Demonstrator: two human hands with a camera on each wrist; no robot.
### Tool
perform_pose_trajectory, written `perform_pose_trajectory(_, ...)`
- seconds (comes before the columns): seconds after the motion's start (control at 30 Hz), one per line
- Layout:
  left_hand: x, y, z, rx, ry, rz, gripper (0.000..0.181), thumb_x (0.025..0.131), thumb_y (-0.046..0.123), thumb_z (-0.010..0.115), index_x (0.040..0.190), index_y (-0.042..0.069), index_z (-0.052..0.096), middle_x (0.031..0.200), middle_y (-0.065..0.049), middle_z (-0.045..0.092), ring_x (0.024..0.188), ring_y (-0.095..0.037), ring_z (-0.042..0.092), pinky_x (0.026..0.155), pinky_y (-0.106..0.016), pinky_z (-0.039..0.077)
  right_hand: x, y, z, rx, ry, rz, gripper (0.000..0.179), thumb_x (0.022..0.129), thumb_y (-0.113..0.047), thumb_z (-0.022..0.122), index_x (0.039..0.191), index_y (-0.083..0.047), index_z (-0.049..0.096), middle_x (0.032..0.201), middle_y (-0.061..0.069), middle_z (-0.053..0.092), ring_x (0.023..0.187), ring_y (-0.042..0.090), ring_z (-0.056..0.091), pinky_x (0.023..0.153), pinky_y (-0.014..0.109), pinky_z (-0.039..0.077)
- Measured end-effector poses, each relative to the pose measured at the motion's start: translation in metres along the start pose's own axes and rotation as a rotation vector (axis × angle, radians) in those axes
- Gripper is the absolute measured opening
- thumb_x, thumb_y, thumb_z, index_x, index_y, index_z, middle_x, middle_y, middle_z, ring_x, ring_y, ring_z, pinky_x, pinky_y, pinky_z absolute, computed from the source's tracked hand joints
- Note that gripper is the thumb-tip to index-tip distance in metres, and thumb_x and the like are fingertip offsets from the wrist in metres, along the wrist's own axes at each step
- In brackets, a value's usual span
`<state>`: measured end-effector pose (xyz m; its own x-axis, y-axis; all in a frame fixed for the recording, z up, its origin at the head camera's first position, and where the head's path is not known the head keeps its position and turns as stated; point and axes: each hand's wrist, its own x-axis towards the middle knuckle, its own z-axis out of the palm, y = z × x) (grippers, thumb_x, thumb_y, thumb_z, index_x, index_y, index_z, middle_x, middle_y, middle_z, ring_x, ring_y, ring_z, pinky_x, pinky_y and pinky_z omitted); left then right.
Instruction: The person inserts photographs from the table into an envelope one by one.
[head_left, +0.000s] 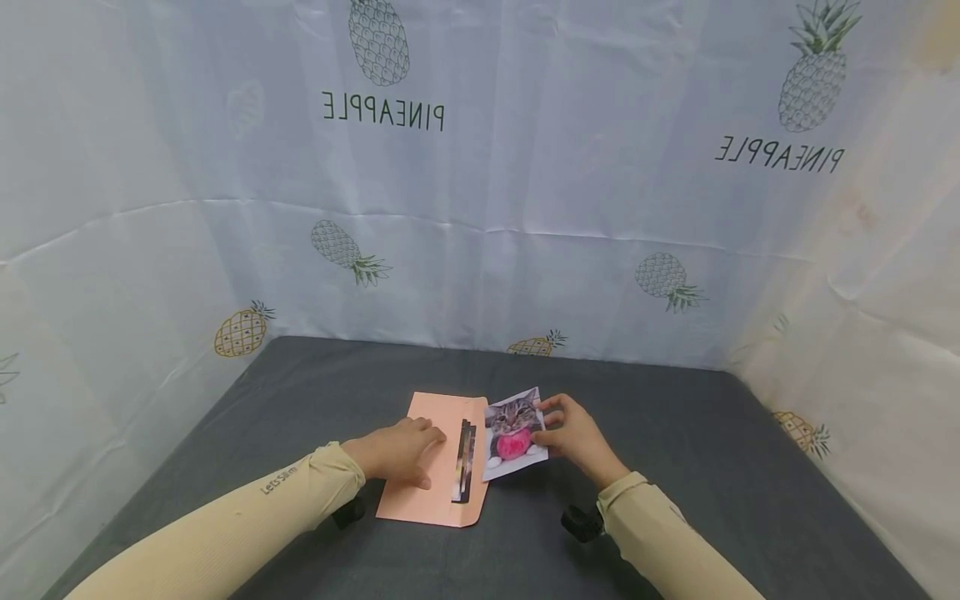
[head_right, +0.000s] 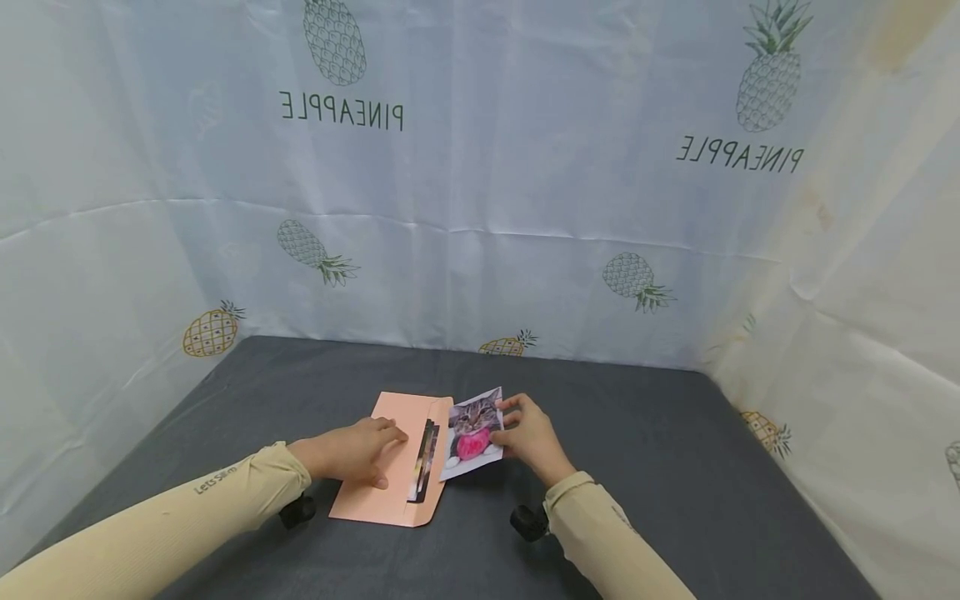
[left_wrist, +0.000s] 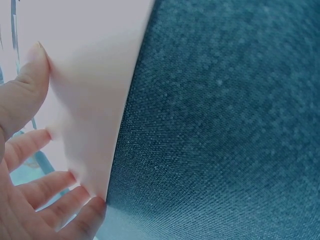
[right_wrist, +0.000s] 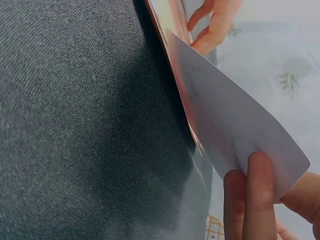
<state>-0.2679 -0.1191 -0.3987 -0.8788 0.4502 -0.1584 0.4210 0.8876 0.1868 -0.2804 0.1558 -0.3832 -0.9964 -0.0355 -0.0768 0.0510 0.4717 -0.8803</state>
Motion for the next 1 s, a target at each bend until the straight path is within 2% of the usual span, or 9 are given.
perform_pose_trajectory(0.37,0.001,-0.001,0.0,0.009,-0.008,0.001,0.063,0.075,0.035,0.083,0.129,0.014,0.057,0.138,-0.012,0.051,0.127,-0.031,0.049,0.101,-0.047,0.045,-0.002,-0.007,0.006,-0.081,-0.008,0.013,0.048,0.075,0.003,0.075,0.119,-0.002,0.053,0.1,0.015,0.066,0.076,0.019,0.063,0.064,0.038,0.058)
perform_pose_trajectory(0.6,0.002,-0.001,-0.001,0.01,-0.019,-0.008,0.063,0.075,0.037,0.082,0.129,0.015,0.056,0.139,-0.012,0.05,0.128,-0.032,0.048,0.102,-0.049,0.044,0.0,-0.007,0.01,-0.115,0.0,-0.015,0.047,0.073,0.004,0.076,0.116,-0.001,0.055,0.094,0.014,0.067,0.07,0.018,0.062,0.059,0.035,0.056)
perform_pose_trajectory(1.0,0.003,0.0,0.0,0.013,-0.034,-0.02,0.064,0.076,0.038,0.081,0.131,0.017,0.056,0.14,-0.011,0.049,0.128,-0.029,0.047,0.102,-0.047,0.045,0.001,-0.004,0.016,-0.153,0.002,-0.036,0.048,0.072,0.004,0.077,0.115,-0.002,0.056,0.095,0.014,0.068,0.069,0.018,0.064,0.057,0.034,0.057)
